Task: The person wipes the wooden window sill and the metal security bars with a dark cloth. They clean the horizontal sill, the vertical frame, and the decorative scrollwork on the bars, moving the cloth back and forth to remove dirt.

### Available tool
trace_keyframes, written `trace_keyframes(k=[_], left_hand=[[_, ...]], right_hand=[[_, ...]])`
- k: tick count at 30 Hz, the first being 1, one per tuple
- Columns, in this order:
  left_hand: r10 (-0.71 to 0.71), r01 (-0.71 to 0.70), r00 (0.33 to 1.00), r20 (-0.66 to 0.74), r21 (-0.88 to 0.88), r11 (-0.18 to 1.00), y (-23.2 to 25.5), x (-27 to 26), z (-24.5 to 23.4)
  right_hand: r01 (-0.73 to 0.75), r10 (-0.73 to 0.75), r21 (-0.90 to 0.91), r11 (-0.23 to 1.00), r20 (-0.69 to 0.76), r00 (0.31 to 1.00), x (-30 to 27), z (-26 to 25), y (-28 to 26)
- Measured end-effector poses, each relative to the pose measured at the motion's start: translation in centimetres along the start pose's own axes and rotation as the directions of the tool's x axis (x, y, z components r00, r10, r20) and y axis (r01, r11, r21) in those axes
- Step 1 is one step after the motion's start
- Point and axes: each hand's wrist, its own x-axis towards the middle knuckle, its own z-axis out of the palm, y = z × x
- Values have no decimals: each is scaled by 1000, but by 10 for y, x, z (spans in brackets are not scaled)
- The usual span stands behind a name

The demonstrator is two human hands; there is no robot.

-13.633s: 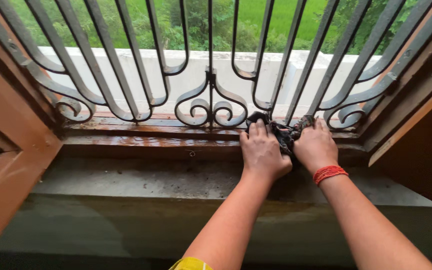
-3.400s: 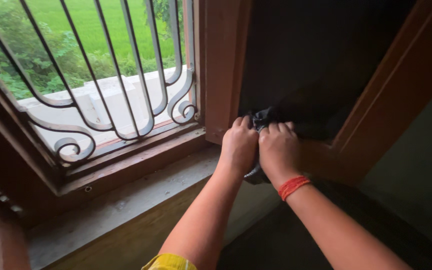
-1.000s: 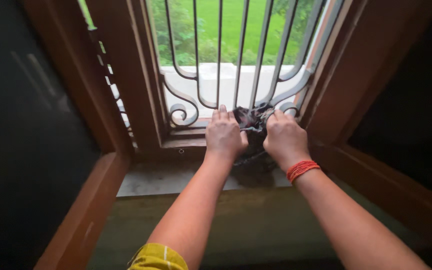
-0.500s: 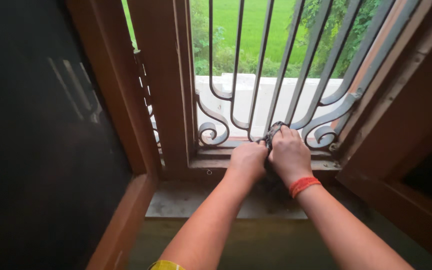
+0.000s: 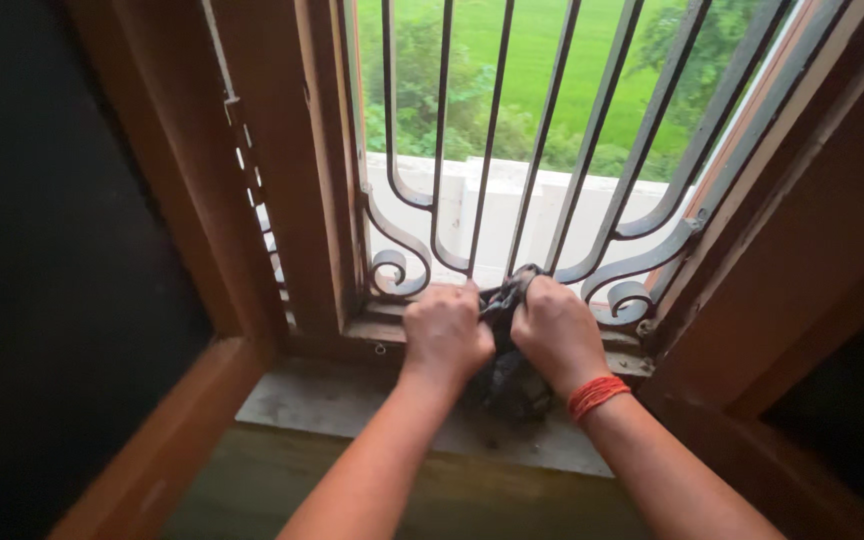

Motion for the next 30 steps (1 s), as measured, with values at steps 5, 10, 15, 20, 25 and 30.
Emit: trace_keyframes(k=[5, 10, 15, 20, 25, 30], left_hand=[[-167, 214, 955, 246, -179, 960, -14, 11, -27], [-332, 354, 921, 204, -81, 932, -28, 43, -24], [-319, 295, 933, -166, -154, 943, -14, 37, 9], [-124, 107, 944, -305, -71, 992, 2, -20, 15], [-199, 197, 979, -38, -53, 979, -2, -45, -15], [-308, 320, 901, 306, 11, 947, -25, -27, -4]], right_hand=[[54, -16, 225, 973, -163, 986, 13, -22, -1], [167, -142, 109, 980, -213, 967, 15, -25, -11], [143, -148, -41, 989, -205, 967, 14, -13, -27], [95, -109, -136, 986, -102, 989, 4, 9, -7], [92, -120, -179, 979, -151, 981, -1, 37, 3], [-8, 2, -190, 982, -31, 1000, -13, 25, -21]])
